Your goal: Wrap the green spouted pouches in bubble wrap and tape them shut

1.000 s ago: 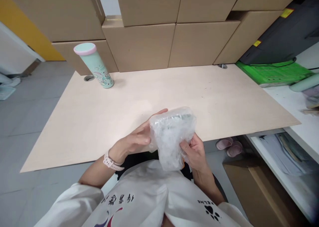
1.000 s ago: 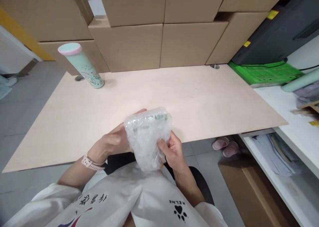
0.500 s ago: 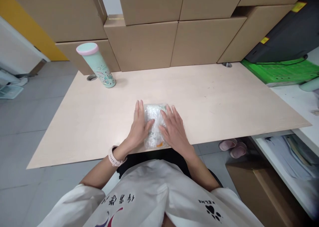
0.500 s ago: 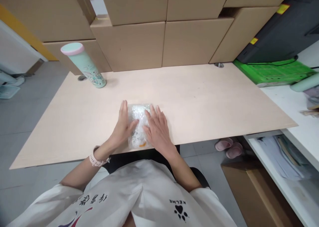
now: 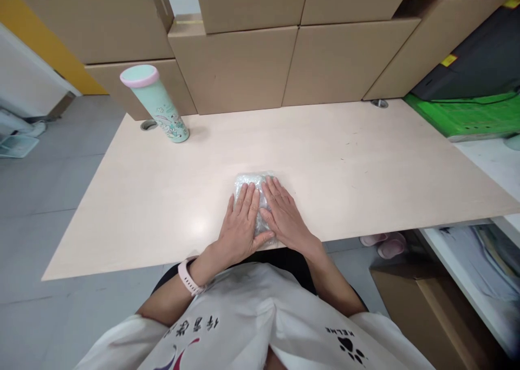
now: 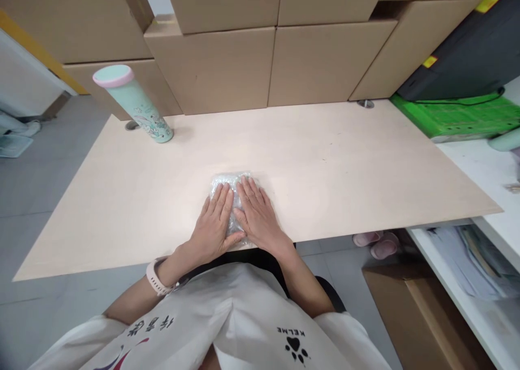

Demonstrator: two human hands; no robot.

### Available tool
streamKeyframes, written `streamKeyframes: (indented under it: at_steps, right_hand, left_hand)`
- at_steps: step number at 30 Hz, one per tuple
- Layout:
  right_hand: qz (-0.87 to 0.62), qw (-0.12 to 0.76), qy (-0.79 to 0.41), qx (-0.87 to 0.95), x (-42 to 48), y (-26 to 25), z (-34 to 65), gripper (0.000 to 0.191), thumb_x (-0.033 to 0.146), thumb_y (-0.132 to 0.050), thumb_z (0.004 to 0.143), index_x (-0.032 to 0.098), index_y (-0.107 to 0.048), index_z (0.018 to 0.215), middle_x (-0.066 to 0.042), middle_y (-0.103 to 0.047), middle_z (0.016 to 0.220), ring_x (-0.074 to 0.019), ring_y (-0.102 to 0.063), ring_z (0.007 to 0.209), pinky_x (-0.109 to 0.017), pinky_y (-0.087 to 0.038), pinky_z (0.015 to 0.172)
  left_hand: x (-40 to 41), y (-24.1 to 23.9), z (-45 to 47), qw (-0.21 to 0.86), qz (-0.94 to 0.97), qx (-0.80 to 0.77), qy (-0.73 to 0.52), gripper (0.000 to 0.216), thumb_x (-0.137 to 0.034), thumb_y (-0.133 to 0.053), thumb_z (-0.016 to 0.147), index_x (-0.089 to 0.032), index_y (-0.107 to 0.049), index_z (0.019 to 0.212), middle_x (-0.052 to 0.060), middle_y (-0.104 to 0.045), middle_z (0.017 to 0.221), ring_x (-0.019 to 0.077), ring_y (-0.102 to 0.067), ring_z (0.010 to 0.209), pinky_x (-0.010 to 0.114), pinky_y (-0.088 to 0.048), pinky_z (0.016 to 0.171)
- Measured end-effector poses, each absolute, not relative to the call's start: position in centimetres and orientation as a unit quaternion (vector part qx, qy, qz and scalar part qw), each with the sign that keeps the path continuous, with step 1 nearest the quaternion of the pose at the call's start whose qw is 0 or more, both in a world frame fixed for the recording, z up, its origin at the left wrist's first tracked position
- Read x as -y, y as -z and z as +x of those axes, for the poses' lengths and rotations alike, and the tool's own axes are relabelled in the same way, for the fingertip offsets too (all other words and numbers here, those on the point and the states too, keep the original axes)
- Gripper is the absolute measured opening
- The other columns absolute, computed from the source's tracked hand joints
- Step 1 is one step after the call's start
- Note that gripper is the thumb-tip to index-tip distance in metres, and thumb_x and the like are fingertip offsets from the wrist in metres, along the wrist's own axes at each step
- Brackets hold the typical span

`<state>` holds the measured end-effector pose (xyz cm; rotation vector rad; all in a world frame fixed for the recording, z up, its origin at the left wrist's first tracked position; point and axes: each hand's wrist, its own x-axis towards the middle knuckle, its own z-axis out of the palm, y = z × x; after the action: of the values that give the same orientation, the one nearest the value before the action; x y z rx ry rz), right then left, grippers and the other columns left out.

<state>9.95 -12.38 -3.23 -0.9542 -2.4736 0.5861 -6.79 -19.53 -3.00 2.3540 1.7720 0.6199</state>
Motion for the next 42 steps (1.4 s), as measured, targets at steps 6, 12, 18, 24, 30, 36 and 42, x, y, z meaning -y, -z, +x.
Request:
streamKeyframes:
  at_steps: [6, 12, 18, 24, 30, 36, 42]
  right_hand:
    - [-0.342, 0.218, -0.243, 0.881, 12.1, 3.1, 10.0, 0.063, 0.044, -0.03, 0.106, 0.025, -0.011, 0.163, -0.009, -0.014, 0.169, -0.0232, -0.007, 0.157, -0.055, -0.019, 0.126]
    - [-0.401, 0.302, -0.266, 0.823, 13.6, 3.1, 10.4, 0.065, 0.049, -0.042, 0.102, 0.031, -0.021, 0.16, -0.005, -0.023, 0.168, -0.0243, -0.02, 0.155, -0.053, -0.028, 0.124]
    - [-0.412, 0.294, -0.265, 0.821, 14.0, 3.1, 10.3, 0.059, 0.05, -0.045, 0.1, 0.037, -0.031, 0.156, -0.005, -0.038, 0.16, -0.0282, -0.03, 0.151, -0.054, -0.035, 0.118]
    - [-0.495, 0.372, -0.261, 0.741, 15.1, 2.9, 10.5, 0.058, 0.054, -0.058, 0.093, 0.028, -0.047, 0.143, -0.013, -0.058, 0.133, -0.0299, -0.055, 0.124, -0.052, -0.048, 0.103]
    - [-0.481, 0.333, -0.24, 0.775, 15.2, 0.6, 9.6, 0.059, 0.053, -0.067, 0.086, 0.025, -0.051, 0.134, -0.013, -0.06, 0.127, -0.0316, -0.057, 0.117, -0.049, -0.052, 0.094]
    - [-0.417, 0.392, -0.167, 0.803, 14.3, -0.8, 8.3, 0.026, 0.029, -0.044, 0.1, 0.02, -0.06, 0.118, -0.013, -0.066, 0.124, -0.0279, -0.059, 0.117, -0.046, -0.051, 0.098]
    - [-0.323, 0.459, -0.236, 0.793, 14.4, -2.8, 7.7, 0.017, 0.028, -0.045, 0.101, 0.025, -0.061, 0.096, -0.007, -0.073, 0.113, -0.021, -0.067, 0.106, -0.037, -0.056, 0.085]
  left_hand:
    - [19.4, 3.1, -6.6, 0.083, 0.768, -0.595, -0.22, 0.099, -0.069, -0.047, 0.092, -0.018, 0.001, 0.162, 0.019, -0.012, 0.168, 0.0378, -0.007, 0.156, 0.062, -0.022, 0.12]
    - [21.0, 2.9, -6.7, 0.111, 0.749, -0.601, -0.254, 0.097, -0.066, -0.052, 0.091, -0.022, -0.004, 0.163, 0.014, -0.006, 0.17, 0.035, 0.001, 0.157, 0.061, -0.015, 0.124]
    - [21.4, 2.5, -6.6, 0.128, 0.742, -0.594, -0.284, 0.095, -0.064, -0.055, 0.091, -0.026, -0.007, 0.162, 0.012, -0.007, 0.17, 0.0341, 0.002, 0.157, 0.06, -0.015, 0.125]
    - [22.9, 3.4, -6.4, 0.125, 0.741, -0.601, -0.272, 0.101, -0.058, -0.063, 0.089, -0.026, -0.001, 0.162, 0.016, 0.0, 0.17, 0.0394, 0.006, 0.155, 0.067, -0.018, 0.121]
    - [22.9, 3.9, -4.5, 0.131, 0.707, -0.604, -0.343, 0.1, -0.043, -0.06, 0.095, -0.029, 0.015, 0.16, 0.013, 0.019, 0.168, 0.039, 0.02, 0.153, 0.07, -0.01, 0.12]
    - [23.0, 3.1, -4.1, 0.228, 0.636, -0.618, -0.403, 0.101, -0.05, -0.061, 0.093, -0.031, 0.012, 0.16, 0.013, 0.013, 0.169, 0.0367, 0.012, 0.155, 0.065, -0.009, 0.123]
    - [23.5, 1.7, -4.8, 0.357, 0.554, -0.561, -0.501, 0.077, -0.055, -0.038, 0.102, -0.03, 0.004, 0.162, 0.007, -0.003, 0.171, 0.0276, -0.013, 0.157, 0.049, -0.023, 0.126]
